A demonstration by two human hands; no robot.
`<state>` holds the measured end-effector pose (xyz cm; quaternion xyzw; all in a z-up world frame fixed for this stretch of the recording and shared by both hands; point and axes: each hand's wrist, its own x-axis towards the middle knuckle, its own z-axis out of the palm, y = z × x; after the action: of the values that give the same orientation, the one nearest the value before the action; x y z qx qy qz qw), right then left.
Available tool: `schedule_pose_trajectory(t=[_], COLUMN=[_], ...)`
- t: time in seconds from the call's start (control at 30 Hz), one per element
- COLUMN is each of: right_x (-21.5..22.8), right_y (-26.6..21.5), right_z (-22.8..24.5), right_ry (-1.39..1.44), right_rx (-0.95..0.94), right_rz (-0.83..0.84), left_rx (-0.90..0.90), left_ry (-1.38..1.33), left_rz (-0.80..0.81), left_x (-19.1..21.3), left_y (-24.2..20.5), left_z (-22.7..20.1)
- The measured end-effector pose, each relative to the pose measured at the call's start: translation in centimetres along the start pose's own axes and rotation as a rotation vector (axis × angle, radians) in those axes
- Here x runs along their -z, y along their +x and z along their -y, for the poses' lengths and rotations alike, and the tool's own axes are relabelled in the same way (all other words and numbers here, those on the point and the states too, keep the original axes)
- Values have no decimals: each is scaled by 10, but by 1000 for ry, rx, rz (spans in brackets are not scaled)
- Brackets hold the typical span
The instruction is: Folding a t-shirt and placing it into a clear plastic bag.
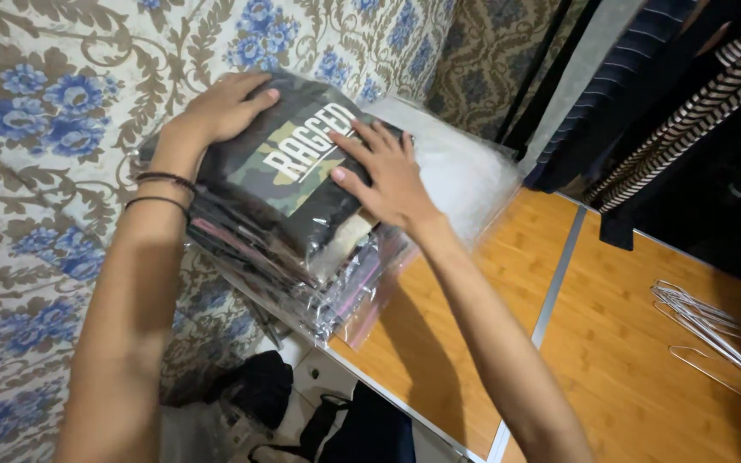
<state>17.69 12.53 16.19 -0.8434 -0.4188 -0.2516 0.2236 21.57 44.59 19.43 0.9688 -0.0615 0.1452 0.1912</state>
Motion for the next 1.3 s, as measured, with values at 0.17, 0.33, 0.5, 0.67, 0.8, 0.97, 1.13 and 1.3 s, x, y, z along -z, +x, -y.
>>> schedule_pose_trajectory(t=[0.17, 0.33, 0.5, 0.67, 0.8, 0.97, 1.13, 1.3], right_x=[-9, 28, 77, 80, 73, 51, 57, 48], right_y=[-9, -26, -111, -236, -331, -421, -424, -430], right_z=[2, -7, 1, -4, 11, 10, 19, 19], right_ry=[143, 420, 432, 330, 270, 184, 198, 94], right_rx=[-109, -39, -142, -421, -760, -949, -981, -943], right_rz=[42, -167, -290, -391, -506, -608, -631, -604], left_rx=[28, -193, -491, -345, -489, -266, -351, -270], left_ry=[-64, -227, -189, -811, -919, -1040, -828, -795], left_rz=[5, -274, -700, -503, -209, 177, 138, 243], left_x=[-9, 11, 46, -46, -183, -320, -308, -330], left_y=[0, 0, -91, -197, -235, -259, -267, -276], left_z=[11, 16, -121, -273, -345, -398, -414, -401])
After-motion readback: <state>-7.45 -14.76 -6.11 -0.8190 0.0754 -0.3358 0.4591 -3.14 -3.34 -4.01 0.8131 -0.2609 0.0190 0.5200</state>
